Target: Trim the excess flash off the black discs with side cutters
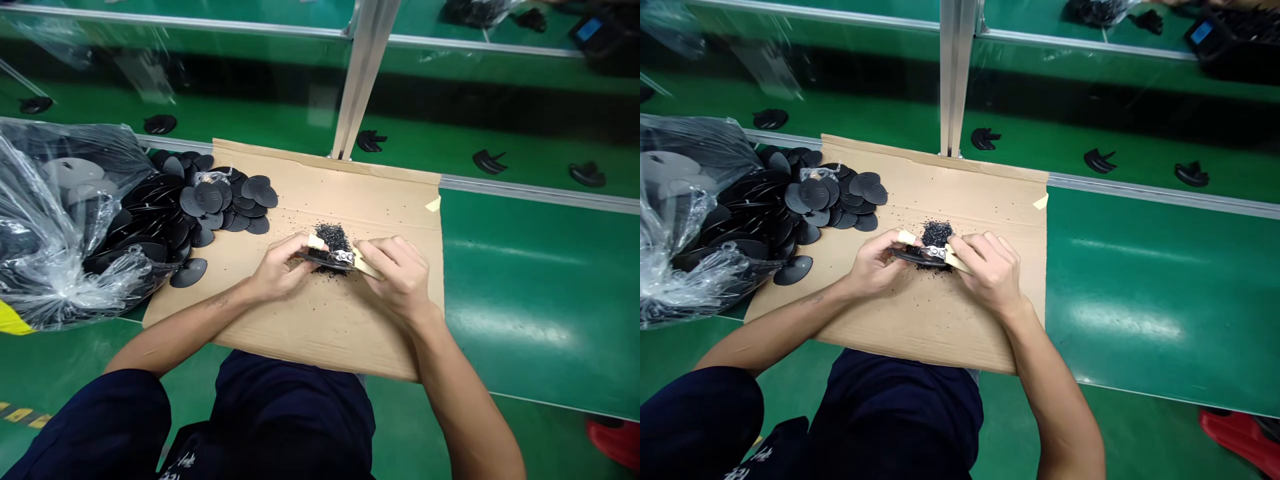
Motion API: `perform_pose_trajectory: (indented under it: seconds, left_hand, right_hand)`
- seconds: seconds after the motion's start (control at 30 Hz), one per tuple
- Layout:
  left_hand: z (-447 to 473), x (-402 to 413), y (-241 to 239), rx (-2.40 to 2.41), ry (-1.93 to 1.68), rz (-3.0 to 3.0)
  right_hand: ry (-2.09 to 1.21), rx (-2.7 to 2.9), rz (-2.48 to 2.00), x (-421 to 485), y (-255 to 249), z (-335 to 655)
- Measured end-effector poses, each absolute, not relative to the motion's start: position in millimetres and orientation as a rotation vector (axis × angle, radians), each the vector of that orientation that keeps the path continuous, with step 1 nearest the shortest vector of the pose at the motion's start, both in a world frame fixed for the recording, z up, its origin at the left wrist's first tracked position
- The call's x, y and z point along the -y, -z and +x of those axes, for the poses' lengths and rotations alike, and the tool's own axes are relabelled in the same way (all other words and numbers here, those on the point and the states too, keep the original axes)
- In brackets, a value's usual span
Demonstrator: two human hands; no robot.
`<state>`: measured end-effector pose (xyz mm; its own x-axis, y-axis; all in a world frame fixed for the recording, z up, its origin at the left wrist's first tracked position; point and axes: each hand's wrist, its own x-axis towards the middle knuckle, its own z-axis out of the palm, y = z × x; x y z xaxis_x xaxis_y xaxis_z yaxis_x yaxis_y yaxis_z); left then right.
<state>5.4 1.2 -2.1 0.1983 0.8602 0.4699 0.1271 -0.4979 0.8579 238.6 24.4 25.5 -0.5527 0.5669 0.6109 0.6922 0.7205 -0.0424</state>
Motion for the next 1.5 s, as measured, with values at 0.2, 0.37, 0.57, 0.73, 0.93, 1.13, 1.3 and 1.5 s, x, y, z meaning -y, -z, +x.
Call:
perform_pose_trajectory:
  seconds: [0.2,0.37,0.57,0.73,0.93,1.13,1.3,1.5]
  left_hand:
    - [6.7,-0.3,4.2,-0.948,-1.349,1.800]
    - [3.0,-2.5,3.3,-0.926,-1.380,1.946]
    - [-0.6,-7.1,-1.6,-0.849,-1.403,2.179]
    - [-1.0,-7.9,1.2,-0.856,-1.376,2.282]
    - [-2.6,-10.1,2.5,-0.987,-1.240,2.449]
    - [-1.9,-13.4,1.6,-1.077,-1.395,2.347]
    - [2.3,-10.1,1.6,-0.983,-1.368,2.219]
    - [-2.7,-15.4,-2.7,-0.963,-1.241,2.003]
  right_hand:
    - [0.334,2.272,-0.940,-23.6,-27.9,236.1]
    - [0.305,2.262,-0.957,-18.8,-27.3,235.9]
    - [-0.331,2.183,-0.966,-18.2,-24.3,233.8]
    - [-0.225,2.185,-1.050,-25.9,-17.2,235.0]
    - [0.114,2.340,-1.078,-30.2,-11.9,239.2]
    - [-0.306,2.214,-1.031,-31.4,-16.6,239.8]
    - [-0.333,2.208,-0.841,-23.0,-19.9,230.9]
    - [0.065,2.276,-0.835,-19.3,-21.4,229.7]
